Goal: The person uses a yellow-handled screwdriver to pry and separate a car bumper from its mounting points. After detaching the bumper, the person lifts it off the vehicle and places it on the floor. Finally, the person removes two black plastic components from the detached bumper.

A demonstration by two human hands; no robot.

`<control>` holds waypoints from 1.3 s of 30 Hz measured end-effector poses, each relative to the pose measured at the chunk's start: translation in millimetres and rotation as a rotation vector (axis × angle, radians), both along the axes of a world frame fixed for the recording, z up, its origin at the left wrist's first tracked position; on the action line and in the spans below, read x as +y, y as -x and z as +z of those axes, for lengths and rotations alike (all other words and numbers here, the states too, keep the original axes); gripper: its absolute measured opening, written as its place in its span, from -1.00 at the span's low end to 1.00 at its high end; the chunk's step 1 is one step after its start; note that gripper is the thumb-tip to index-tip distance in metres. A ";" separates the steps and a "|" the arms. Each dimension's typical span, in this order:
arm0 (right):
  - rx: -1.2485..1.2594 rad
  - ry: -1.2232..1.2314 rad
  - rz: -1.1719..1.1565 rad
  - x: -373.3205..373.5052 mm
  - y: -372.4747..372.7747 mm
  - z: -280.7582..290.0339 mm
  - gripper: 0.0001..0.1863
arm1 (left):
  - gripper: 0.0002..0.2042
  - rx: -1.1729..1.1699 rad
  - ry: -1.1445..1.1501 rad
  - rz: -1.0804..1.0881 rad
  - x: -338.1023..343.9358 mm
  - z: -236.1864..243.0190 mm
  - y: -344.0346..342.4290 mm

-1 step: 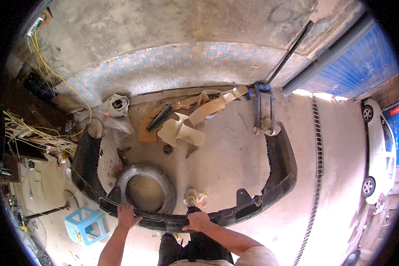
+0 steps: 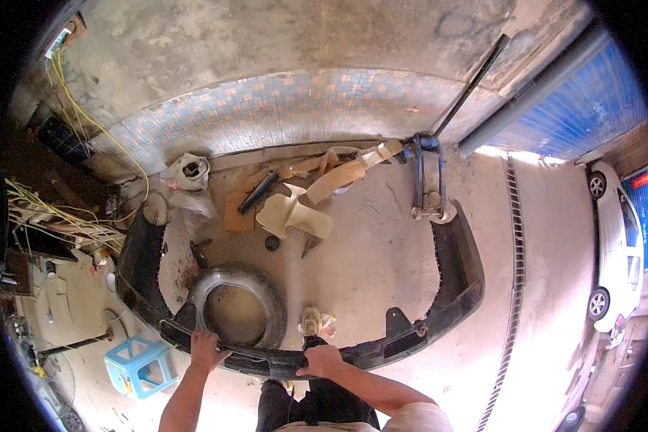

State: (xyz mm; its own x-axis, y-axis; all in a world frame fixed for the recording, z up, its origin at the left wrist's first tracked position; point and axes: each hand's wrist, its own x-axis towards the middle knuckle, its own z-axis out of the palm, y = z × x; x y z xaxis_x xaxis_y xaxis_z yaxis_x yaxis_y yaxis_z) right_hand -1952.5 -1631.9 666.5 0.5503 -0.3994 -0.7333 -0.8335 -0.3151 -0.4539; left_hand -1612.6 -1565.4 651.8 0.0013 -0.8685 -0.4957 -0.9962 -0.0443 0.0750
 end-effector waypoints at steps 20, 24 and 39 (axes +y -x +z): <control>-0.062 0.137 0.058 -75.8 20.2 115.8 -0.27 | -0.55 0.101 0.349 0.093 -51.0 120.3 22.8; -0.039 0.164 0.079 -86.6 10.4 130.0 -0.26 | -0.51 0.070 0.389 0.118 -52.0 131.5 21.2; 0.038 0.333 0.120 -84.8 -7.5 70.1 -0.17 | -0.49 0.258 0.433 0.660 62.8 95.8 29.8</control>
State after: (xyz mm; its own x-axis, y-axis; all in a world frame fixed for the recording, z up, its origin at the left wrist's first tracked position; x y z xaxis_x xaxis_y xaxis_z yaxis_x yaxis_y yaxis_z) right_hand -1944.9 -1716.7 736.6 0.5827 -0.5537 -0.5948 -0.7957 -0.5375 -0.2793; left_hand -1642.4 -1502.6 747.7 0.5096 -0.8430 -0.1724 -0.7247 -0.5285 0.4422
